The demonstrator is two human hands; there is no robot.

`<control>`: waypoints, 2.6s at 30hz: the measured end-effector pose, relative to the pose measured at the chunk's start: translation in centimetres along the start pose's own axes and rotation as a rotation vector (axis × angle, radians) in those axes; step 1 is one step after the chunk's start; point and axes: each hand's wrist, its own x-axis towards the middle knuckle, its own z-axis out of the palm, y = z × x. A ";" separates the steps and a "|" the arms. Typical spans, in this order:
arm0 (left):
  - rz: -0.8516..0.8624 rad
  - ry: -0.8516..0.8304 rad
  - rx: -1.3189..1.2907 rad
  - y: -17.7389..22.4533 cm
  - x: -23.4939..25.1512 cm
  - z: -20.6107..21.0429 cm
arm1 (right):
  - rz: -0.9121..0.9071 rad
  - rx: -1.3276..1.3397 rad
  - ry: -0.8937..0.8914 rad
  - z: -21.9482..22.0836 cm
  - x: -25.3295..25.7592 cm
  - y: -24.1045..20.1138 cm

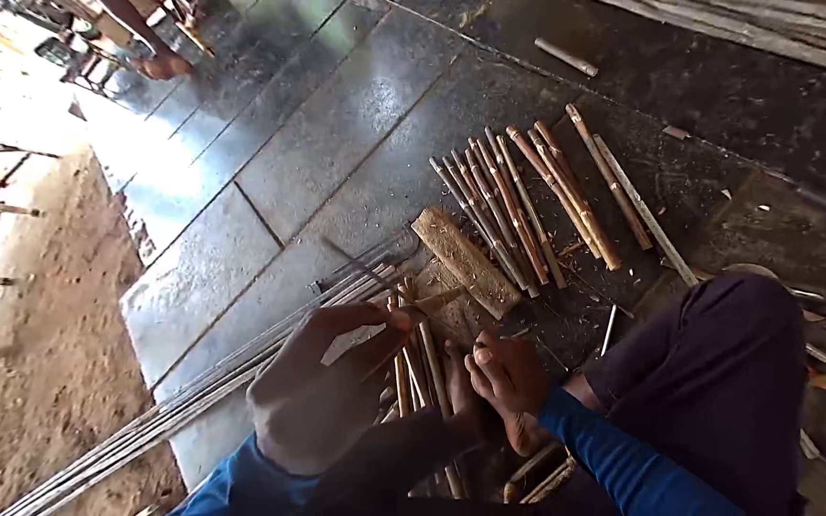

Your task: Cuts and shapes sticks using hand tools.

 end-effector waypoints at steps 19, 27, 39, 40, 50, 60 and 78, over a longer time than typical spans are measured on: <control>-0.018 -0.008 -0.013 0.6 -1.5 -0.5 | 0.074 -0.040 -0.042 1.0 -1.3 -0.5; -0.031 -0.034 0.019 -0.2 -1.5 -0.2 | 0.309 -0.030 -0.190 1.0 -1.2 -0.2; -0.033 0.037 0.084 -0.1 -0.2 -0.5 | 0.243 0.014 -0.178 0.9 -1.1 -0.2; -0.021 0.024 0.056 -0.5 0.1 -0.6 | 0.232 0.037 -0.149 0.8 -0.8 -0.3; -0.027 -0.010 0.044 -0.3 -1.3 -0.6 | 0.147 0.028 -0.130 1.6 -0.8 -0.5; -0.007 0.028 0.103 -0.1 0.2 -0.3 | 0.156 0.110 -0.139 0.4 -0.3 -1.6; -0.047 -0.015 0.102 -1.0 -1.3 -1.0 | 0.149 0.046 -0.121 0.7 -0.3 -1.4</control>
